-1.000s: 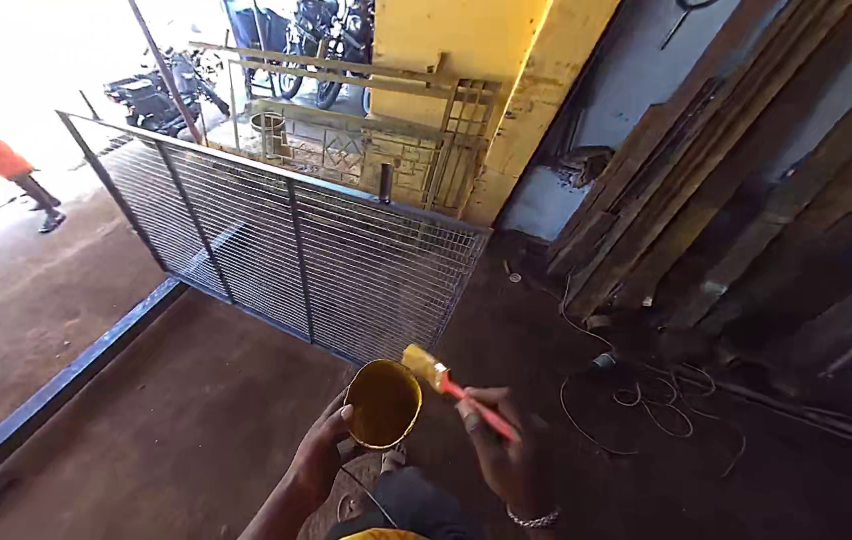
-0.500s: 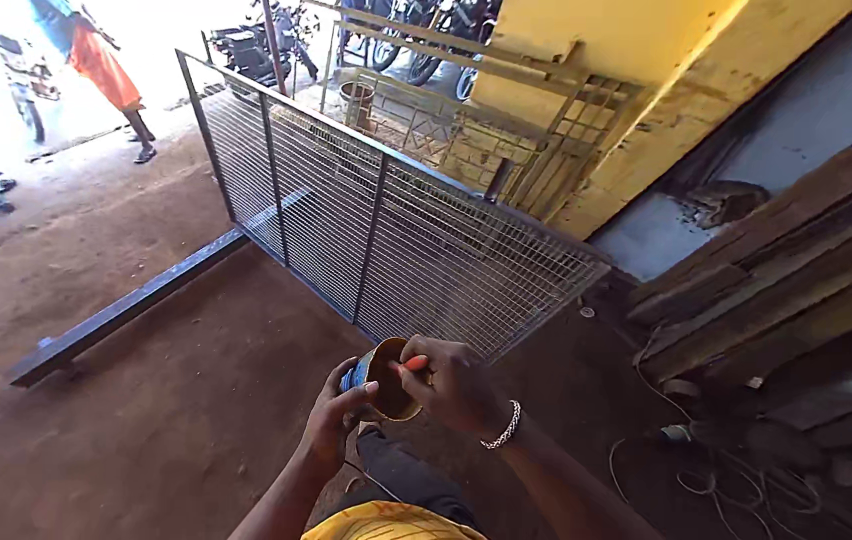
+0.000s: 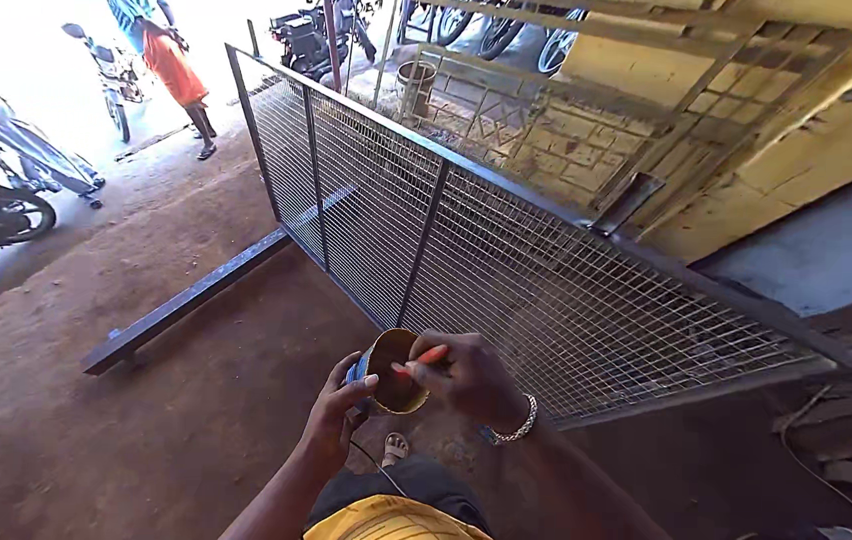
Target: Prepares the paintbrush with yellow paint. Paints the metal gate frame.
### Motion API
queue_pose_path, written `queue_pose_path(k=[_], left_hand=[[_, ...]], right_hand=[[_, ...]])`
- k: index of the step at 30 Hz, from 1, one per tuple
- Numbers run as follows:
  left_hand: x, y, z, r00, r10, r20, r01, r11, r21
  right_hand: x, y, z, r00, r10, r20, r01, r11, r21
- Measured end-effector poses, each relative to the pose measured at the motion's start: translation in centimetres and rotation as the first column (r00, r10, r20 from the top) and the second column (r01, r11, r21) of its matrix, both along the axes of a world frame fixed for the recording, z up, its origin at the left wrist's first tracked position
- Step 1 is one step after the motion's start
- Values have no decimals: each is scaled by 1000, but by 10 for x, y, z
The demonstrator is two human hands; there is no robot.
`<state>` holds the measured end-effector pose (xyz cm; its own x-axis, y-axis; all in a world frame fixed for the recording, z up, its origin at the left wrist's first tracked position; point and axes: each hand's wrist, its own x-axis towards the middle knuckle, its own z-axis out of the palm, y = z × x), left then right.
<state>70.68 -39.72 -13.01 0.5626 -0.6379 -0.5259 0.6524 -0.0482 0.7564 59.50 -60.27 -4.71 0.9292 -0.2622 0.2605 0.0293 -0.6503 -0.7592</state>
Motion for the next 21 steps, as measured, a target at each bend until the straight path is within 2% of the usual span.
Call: queue_pose_path(k=[3, 6, 9, 12, 17, 19, 21], left_hand=[[27, -14, -2, 1000, -5, 5, 5, 1000, 17], [55, -27, -9, 999, -27, 23, 27, 1000, 16], [82, -45, -21, 991, -120, 55, 119, 993, 24], [105, -66, -31, 974, -219, 59, 217, 975, 40], [123, -96, -41, 938, -339, 70, 336, 940, 52], [131, -102, -45, 923, -379, 65, 376, 925, 52], [138, -109, -49, 908, -415, 49, 413, 909, 47]], right_hand=[[5, -34, 7, 985, -166, 55, 149, 961, 235], [6, -68, 2, 957, -290, 2, 274, 907, 319], [7, -89, -6, 933, -357, -33, 344, 863, 370], [11, -93, -7, 908, -416, -48, 413, 869, 273], [17, -98, 13, 879, -476, 41, 477, 868, -138], [20, -94, 26, 871, -487, 65, 489, 845, -217], [22, -89, 38, 893, -441, 85, 448, 864, -230]])
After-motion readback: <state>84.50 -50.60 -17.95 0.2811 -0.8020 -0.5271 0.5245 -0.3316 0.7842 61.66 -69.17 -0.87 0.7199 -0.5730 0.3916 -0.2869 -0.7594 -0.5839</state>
